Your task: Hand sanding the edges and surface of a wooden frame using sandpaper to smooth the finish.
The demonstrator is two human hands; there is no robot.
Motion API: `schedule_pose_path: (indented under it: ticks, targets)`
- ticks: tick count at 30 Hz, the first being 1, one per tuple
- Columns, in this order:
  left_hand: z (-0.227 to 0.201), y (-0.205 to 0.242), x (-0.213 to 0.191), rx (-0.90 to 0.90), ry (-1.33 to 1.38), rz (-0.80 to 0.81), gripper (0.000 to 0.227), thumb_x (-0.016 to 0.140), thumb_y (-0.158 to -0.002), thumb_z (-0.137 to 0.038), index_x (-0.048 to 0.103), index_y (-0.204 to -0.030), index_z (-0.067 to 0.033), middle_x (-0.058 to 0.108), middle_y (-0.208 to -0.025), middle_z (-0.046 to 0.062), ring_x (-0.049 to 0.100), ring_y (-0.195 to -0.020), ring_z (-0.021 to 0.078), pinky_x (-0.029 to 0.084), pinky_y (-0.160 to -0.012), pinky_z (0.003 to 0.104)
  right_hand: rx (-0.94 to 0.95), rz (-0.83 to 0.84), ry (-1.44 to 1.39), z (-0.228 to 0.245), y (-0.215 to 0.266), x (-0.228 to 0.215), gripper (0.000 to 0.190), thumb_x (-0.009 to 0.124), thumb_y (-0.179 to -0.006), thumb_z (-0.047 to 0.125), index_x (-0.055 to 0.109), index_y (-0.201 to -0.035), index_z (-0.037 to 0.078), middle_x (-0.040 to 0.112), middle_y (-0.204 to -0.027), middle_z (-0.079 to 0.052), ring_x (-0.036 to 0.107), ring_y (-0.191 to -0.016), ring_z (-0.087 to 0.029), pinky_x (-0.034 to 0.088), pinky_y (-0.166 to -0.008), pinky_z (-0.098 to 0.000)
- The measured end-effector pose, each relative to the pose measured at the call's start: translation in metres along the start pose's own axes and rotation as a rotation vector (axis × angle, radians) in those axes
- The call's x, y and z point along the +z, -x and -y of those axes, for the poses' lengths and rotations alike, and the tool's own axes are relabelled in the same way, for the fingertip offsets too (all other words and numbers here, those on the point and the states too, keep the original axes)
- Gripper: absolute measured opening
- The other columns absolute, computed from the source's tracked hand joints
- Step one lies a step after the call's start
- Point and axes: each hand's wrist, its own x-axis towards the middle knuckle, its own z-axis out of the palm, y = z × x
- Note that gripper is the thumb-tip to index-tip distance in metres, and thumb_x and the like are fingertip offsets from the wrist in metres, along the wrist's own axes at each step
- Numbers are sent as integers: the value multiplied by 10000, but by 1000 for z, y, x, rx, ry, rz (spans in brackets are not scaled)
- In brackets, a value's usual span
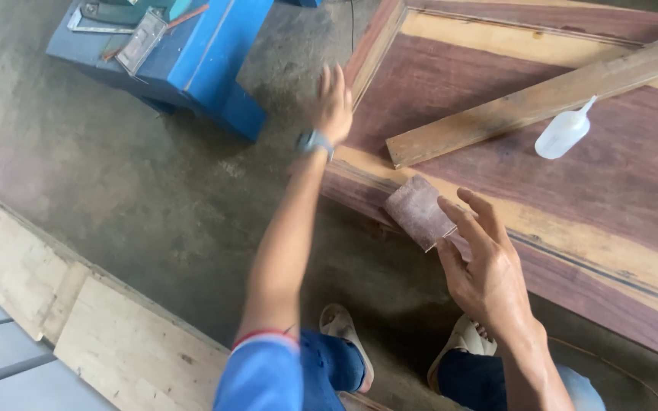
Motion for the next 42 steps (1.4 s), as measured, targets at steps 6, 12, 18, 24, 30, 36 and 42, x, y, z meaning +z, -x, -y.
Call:
schedule_pose_path:
  ticks: [6,12,18,24,30,36,42]
  targets:
    - [6,95,-21,146,116,39,587,249,-1092,-338,149,-1634,-137,162,-1708,183,102,-1582,395,-46,-1133,812,12,20,-14,-4,3,1,475,635,-929,60,599,-1402,48,493,-1516,-215,588,-1298,-405,574,-877,-498]
    - [-15,7,-35,-43,-102,119,579,258,-1096,-363,139,-1645,-219,73,-1723,84,50,-1589,297,47,-1212,720,-26,-3,55,-10,2,6,496,645,-922,31,588,-1415,25,494,-1506,-241,639,-1160,-402,574,-842,-533]
    - [-10,54,-27,3,-95,30,619,287,-1112,-401,90,-1668,-211,73,-1730,110,110,-1601,317,60,-1197,747,-35,-63,60,-9,-1,7,496,670,-901,22,624,-1395,21,519,-1457,-249,684,-977,-422,595,-747,-522]
    - [-2,115,-59,64,472,-207,662,295,-1129,-476,90,-1667,-148,97,-1712,250,81,-1586,443,8,-1191,770,-170,-121,60,-14,2,24,494,676,-875,-31,657,-1368,3,564,-1376,-278,685,-1043,-459,587,-812,-523]
    - [33,180,-50,-249,1312,-552,531,375,-1101,-352,425,-1558,-86,350,-1617,232,275,-1531,405,151,-1256,592,-233,-108,24,21,-9,72,262,680,-903,91,729,-1161,83,696,-1191,-152,719,-1007,-384,591,-770,-441]
    - [28,222,-66,-531,1625,-567,413,466,-1043,-139,592,-1434,-98,522,-1492,147,417,-1466,307,235,-1245,485,-41,52,451,54,-92,169,505,640,-939,483,576,-1330,169,646,-1082,-133,710,-956,-397,586,-760,-533]
    - [53,228,-46,-571,1698,-453,439,480,-1052,-165,547,-1486,-156,427,-1591,169,324,-1513,371,216,-1231,540,93,193,722,33,-159,220,663,597,-967,466,452,-1536,159,586,-1304,-197,653,-1157,-428,570,-889,-548]
